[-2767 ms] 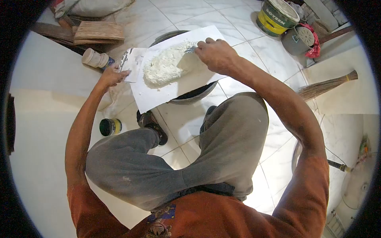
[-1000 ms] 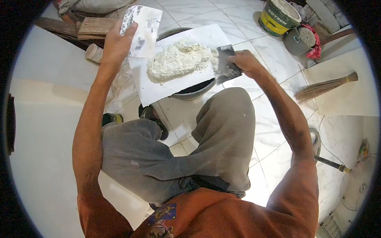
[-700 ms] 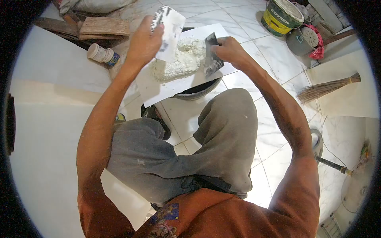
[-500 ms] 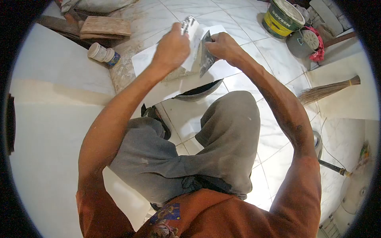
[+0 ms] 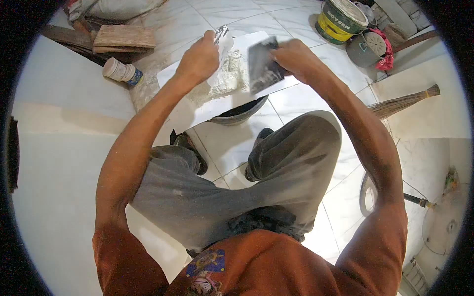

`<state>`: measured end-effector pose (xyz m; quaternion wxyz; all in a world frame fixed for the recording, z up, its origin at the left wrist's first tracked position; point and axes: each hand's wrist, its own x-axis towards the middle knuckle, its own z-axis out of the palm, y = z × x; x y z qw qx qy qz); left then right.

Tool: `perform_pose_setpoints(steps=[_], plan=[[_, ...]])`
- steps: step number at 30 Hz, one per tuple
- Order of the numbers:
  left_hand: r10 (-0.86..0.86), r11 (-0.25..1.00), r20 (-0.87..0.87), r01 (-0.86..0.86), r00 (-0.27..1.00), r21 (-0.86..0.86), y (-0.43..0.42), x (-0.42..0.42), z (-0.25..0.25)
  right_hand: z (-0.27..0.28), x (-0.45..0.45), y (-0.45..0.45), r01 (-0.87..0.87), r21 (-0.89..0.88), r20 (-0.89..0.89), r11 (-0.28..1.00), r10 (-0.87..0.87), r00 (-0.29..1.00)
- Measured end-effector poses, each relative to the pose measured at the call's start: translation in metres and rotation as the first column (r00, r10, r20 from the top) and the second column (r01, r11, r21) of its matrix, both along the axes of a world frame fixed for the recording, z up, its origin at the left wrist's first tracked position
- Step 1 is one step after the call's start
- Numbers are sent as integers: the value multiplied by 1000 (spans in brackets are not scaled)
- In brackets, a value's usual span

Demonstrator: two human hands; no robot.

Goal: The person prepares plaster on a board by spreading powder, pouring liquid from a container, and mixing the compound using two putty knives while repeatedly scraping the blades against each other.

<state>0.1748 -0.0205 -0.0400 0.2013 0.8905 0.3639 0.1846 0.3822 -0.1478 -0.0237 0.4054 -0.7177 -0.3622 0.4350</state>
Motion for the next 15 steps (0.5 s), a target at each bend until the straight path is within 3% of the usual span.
perform_pose_setpoints(steps=[3, 4, 5, 6, 7, 9, 11, 12, 13, 15], plan=[[-70, 995, 83, 63, 994, 82, 14, -9, -8, -54, 40, -24, -228, -1, 225, 974, 223, 949], [-102, 992, 99, 93, 990, 89, 18, -11, -6, -35, 11, -37, 101, -117, -171, 988, -120, 978], [-135, 988, 115, 124, 984, 96, 23, -11, -4, -75, 31, -41, -86, -76, 44, 993, 90, 995], [-170, 982, 129, 157, 977, 106, 28, -11, 0, -83, 23, -49, 37, -135, -104, 990, -51, 993], [-206, 976, 115, 197, 972, 87, 33, -10, 6, -106, 29, -51, -39, -104, -44, 994, 35, 998], [-246, 968, 129, 237, 961, 85, 36, -11, 17, -166, 53, -52, -328, 39, 246, 944, 309, 919], [-270, 962, 141, 260, 952, 84, 40, -12, 24, -129, -4, -45, -113, -14, -52, 994, 112, 992], [-273, 961, 143, 264, 951, 77, 42, -13, 25, -116, -34, -38, 83, -55, -263, 995, -95, 960], [-275, 961, 143, 268, 951, 71, 44, -15, 26, -102, -64, -32, 295, -111, -442, 949, -313, 840], [-271, 963, 132, 268, 954, 36, 43, -22, 28, -102, -68, -21, 300, -66, -430, 952, -298, 852]])
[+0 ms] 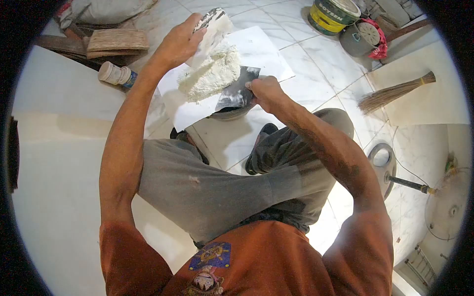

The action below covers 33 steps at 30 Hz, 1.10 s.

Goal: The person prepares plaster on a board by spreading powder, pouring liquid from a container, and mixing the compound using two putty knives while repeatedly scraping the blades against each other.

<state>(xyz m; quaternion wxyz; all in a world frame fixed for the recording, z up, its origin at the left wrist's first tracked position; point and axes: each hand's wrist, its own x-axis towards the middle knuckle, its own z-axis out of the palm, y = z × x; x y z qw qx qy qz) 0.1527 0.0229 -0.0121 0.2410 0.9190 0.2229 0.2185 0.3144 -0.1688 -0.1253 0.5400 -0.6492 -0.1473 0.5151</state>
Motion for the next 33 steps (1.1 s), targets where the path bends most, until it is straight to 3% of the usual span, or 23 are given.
perform_pose_setpoints(steps=[2, 5, 8, 10, 13, 16, 19, 20, 22, 26, 28, 30, 33], plan=[[-17, 1000, -17, 17, 1000, -11, -1, -6, -1, 22, -14, 7, 48, 128, -74, 991, -39, 997], [-77, 997, -31, 77, 997, 2, -12, -8, -7, 19, 3, 17, -102, 115, 78, 988, 94, 993], [-131, 990, -22, 132, 991, 56, -29, -3, -21, 52, -10, 22, -103, 63, 125, 993, 94, 988], [-91, 995, -57, 93, 994, 40, -42, 4, -33, 61, -14, 29, -92, 4, 155, 996, 91, 984], [-35, 997, -82, 40, 996, 71, -57, 9, -37, 64, -15, 30, -96, 134, 125, 986, 79, 989], [27, 994, -100, -16, 995, 110, -59, 9, -36, 69, -12, 27, -167, 155, 170, 974, 140, 975], [119, 990, -120, -109, 986, 86, -49, 5, -34, 76, 11, 24, -171, 34, 235, 985, 158, 959], [160, 987, -133, -153, 978, 56, -44, 3, -30, 77, 29, 24, -241, -28, 332, 970, 237, 913], [245, 967, -210, -254, 947, -14, -37, -1, -18, 62, 76, 33, -226, -35, 441, 973, 218, 871], [352, 929, -123, -362, 928, -77, -23, -15, -16, 34, 135, 62, -204, -199, 536, 959, 280, 797], [383, 911, -111, -395, 917, -116, -17, -19, -15, 17, 153, 77, -508, -271, 801, 818, 484, 352], [402, 900, -88, -411, 912, -148, -13, -20, -18, 5, 157, 85, -606, -345, 867, 717, 491, 87], [420, 890, -52, -422, 906, -170, -9, -19, -19, 35, 98, 98, -510, -390, 874, 767, 482, 57]])
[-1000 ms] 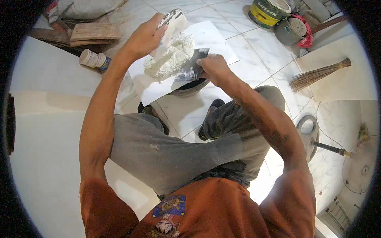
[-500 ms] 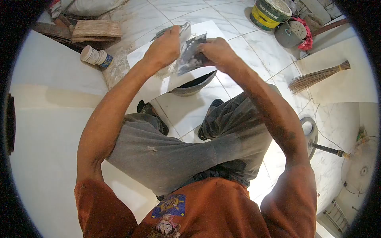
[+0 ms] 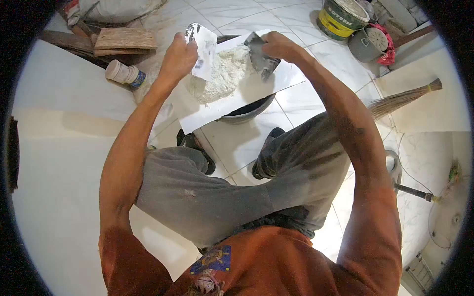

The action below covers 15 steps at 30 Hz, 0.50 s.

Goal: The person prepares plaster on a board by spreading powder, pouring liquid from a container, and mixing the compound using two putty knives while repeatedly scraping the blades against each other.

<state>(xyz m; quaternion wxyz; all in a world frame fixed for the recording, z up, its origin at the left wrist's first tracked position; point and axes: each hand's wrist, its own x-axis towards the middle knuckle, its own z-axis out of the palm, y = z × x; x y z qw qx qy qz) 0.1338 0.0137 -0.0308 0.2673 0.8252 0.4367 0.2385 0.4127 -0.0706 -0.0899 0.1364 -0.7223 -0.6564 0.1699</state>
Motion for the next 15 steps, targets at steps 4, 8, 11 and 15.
perform_pose_setpoints(steps=[4, 8, 11, 15], plan=[[51, 999, 17, -50, 999, -16, 8, -3, 3, 44, -89, -23, 10, 64, 350, 998, -32, 936], [33, 999, 59, -34, 998, 22, 11, -10, 7, 8, -109, -34, -336, 167, 611, 927, 170, 773], [42, 996, 81, -48, 996, 70, 14, -11, 1, 29, -96, -40, -181, 254, 454, 950, 48, 890], [-43, 992, 47, 37, 998, 121, 12, -12, 5, 56, -62, -65, 294, -3, -74, 956, -294, 953]])
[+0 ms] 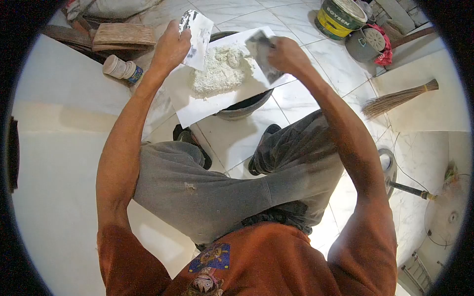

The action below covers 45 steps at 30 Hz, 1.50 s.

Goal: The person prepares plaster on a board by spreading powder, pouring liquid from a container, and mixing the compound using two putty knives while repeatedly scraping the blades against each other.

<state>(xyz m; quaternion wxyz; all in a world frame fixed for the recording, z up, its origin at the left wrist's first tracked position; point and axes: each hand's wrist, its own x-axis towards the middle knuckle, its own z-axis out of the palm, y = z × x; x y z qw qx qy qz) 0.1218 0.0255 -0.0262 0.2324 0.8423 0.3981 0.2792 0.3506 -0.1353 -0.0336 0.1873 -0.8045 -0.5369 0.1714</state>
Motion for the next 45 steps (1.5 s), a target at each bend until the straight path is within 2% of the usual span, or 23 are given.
perform_pose_setpoints(steps=[2, 5, 6, 7, 8, 9, 10, 11, 12, 13, 19, 24, 27, 31, 33, 36, 38, 40, 41, 42, 43, 44, 45], plan=[[-51, 998, 12, 50, 999, 24, 2, 2, 1, -27, 33, -22, 136, -50, -392, 989, -145, 909], [-131, 991, 42, 129, 991, 40, -5, 4, 6, -62, 41, -40, 383, -248, -714, 890, -435, 548], [-149, 988, 49, 147, 988, 52, -6, 5, 7, -110, 77, -39, 131, -95, -534, 987, -161, 830], [-168, 984, 55, 164, 984, 64, -8, 7, 7, -152, 97, -34, -66, -10, -424, 998, 56, 904], [-188, 980, 62, 183, 980, 77, -9, 8, 8, -194, 117, -29, -252, 74, -288, 965, 263, 921], [-205, 977, 64, 200, 977, 70, -9, 10, 5, -150, 81, -32, -411, -37, 42, 911, 412, 910], [-222, 974, 66, 218, 973, 65, -8, 12, 0, -98, 39, -33, -515, -151, 361, 844, 532, 765], [-238, 970, 67, 234, 969, 61, -7, 14, -2, -109, 32, -25, -337, -30, -24, 941, 336, 942], [-241, 969, 48, 238, 969, 60, -9, 14, 0, -120, 25, -16, -74, 85, -415, 994, 103, 904], [-242, 969, 24, 241, 970, 57, -14, 14, 0, -90, -9, -14, 389, -160, -869, 907, -316, 380], [-311, 948, -30, 313, 950, 63, -41, 15, 0, -52, -21, 0, 251, 29, -858, 968, -105, 503], [-215, 977, -96, 214, 972, -25, -59, 34, -4, -40, -28, 21, 175, 118, -757, 977, -25, 653], [-191, 981, -119, 195, 974, 16, -60, 36, -7, -23, -39, 27, 236, 138, -842, 962, -12, 539], [-121, 991, -175, 128, 977, 28, -54, 33, -8, 1, -40, 11, 204, 71, -763, 976, -78, 642], [-95, 995, -251, 92, 963, -25, -46, 30, -5, -58, 26, 19, -87, 173, -407, 981, 151, 901], [-62, 997, -206, 52, 977, -54, -34, 25, -11, -104, 117, 13, -225, 95, -203, 970, 240, 949], [-36, 997, -178, 24, 983, -68, -30, 21, -8, -119, 132, 17, 4, -15, -425, 1000, -10, 905], [-13, 998, -150, 3, 989, -66, -27, 19, -2, -96, 103, 17, 294, -195, -674, 936, -345, 653], [-2, 998, -136, -5, 991, -55, -27, 19, 1, -93, 98, 19, -46, 18, -315, 999, 50, 948], [8, 999, -122, -13, 992, -45, -25, 18, 2, -90, 93, 22, -436, 53, 163, 898, 423, 891], [12, 999, -98, -17, 995, -49, -23, 17, 2, -87, 88, 24, -731, -102, 584, 674, 636, 505], [16, 998, -73, -20, 997, -52, -20, 17, 2, -88, 80, 25, -803, 37, 565, 595, 651, 507], [21, 998, -48, -24, 999, -56, -19, 16, 2, -88, 72, 28, -632, 116, 256, 766, 591, 765]])
